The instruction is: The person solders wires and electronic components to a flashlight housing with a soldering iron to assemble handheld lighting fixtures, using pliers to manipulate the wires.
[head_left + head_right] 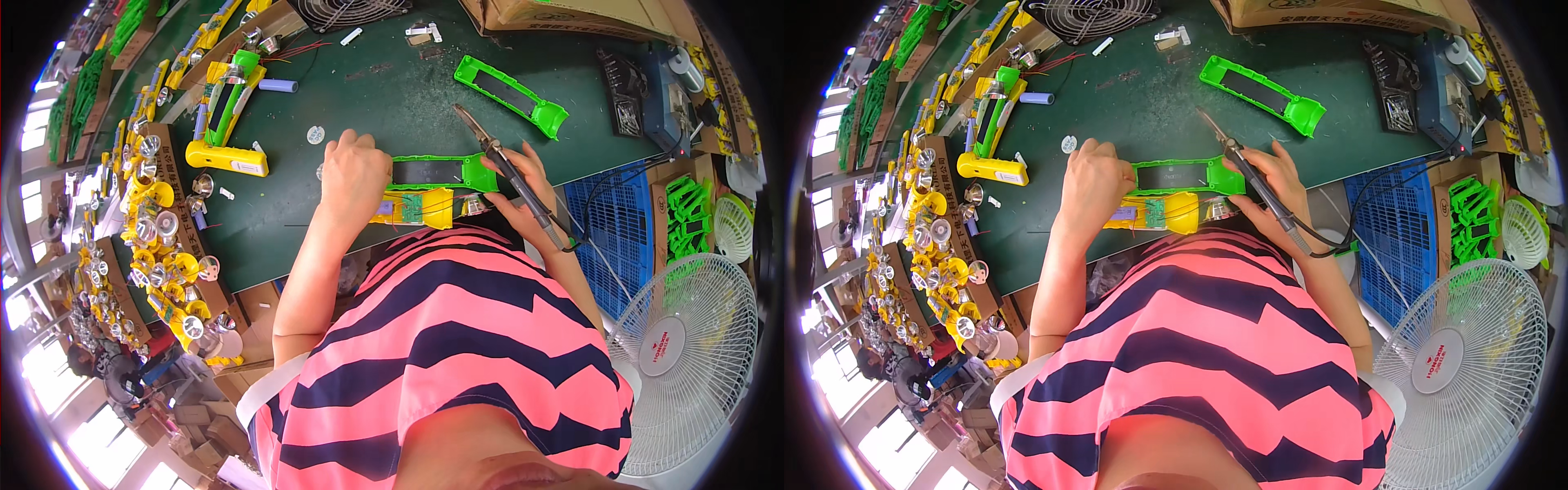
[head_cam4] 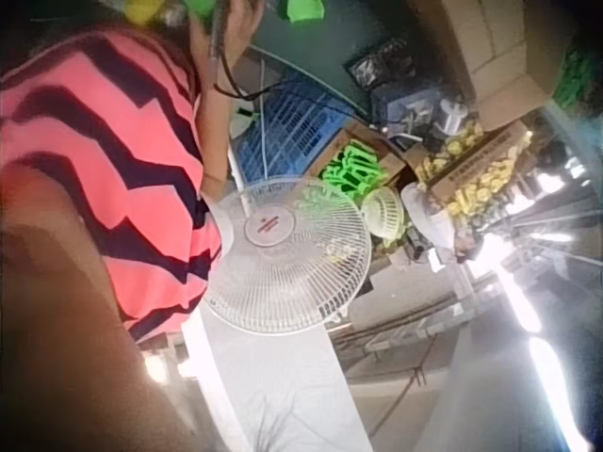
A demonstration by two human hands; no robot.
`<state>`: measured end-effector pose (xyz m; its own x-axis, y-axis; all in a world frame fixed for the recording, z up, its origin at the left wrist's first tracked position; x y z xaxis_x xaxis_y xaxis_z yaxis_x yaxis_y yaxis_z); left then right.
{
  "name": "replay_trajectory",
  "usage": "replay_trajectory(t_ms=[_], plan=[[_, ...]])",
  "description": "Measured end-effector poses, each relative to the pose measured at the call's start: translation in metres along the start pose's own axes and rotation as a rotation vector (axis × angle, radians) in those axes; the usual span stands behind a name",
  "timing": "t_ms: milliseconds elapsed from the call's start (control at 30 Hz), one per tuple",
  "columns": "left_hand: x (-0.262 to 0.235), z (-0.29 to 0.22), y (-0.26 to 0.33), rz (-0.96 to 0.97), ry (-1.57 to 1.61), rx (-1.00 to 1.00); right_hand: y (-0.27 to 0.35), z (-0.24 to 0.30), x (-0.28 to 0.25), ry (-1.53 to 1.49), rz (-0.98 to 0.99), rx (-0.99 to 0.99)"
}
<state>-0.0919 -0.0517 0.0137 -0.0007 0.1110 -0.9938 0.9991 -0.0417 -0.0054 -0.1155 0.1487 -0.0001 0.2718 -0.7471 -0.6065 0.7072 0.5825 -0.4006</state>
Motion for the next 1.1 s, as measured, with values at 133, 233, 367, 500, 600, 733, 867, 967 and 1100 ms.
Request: replay_trajectory(t_ms=[133,233,367,500,600,733,867,967,1100], plan=[[-0.033,-0.007,0.004,-0.079,0.401,0.023,0.000,-0.005,0.001,0.001,-0.004,0.011],[-0.042,-0.037,0.022,-0.124,0.350,0.178,-0.002,-0.001,-0.003,-0.056,-0.022,0.039],[-0.020,-0.046,0.037,-0.167,0.373,0.163,-0.003,-0.001,0.002,-0.014,0.069,0.057],[-0.008,-0.041,0.042,-0.274,0.520,0.116,-0.003,-0.004,0.006,-0.051,0.055,0.051],[-0.006,-0.034,0.038,-0.348,0.604,0.032,-0.009,0.000,0.012,-0.033,0.070,0.036],[-0.005,-0.030,0.023,-0.310,0.364,-0.077,-0.020,0.001,0.021,-0.183,0.063,0.023],[0.005,-0.022,0.015,-0.209,0.370,-0.119,-0.026,0.003,0.012,-0.213,0.080,0.024],[0.008,-0.022,0.013,-0.199,0.451,-0.117,-0.032,0.010,-0.006,-0.099,-0.005,-0.078],[0.003,-0.037,0.014,-0.250,0.438,0.032,-0.023,0.012,-0.025,-0.023,-0.151,-0.194]])
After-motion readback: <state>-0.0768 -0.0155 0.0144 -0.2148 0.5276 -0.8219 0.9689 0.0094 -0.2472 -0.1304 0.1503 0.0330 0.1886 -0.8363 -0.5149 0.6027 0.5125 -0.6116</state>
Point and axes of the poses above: each hand's wrist, its own y-axis away from the middle knuckle, its own x-axis out of the palm, z = x × y, the point moved 8 cm from there along -y, towards the middle knuckle, and after that the axes turned 6 degrees about -x, right-handed, at the moved point
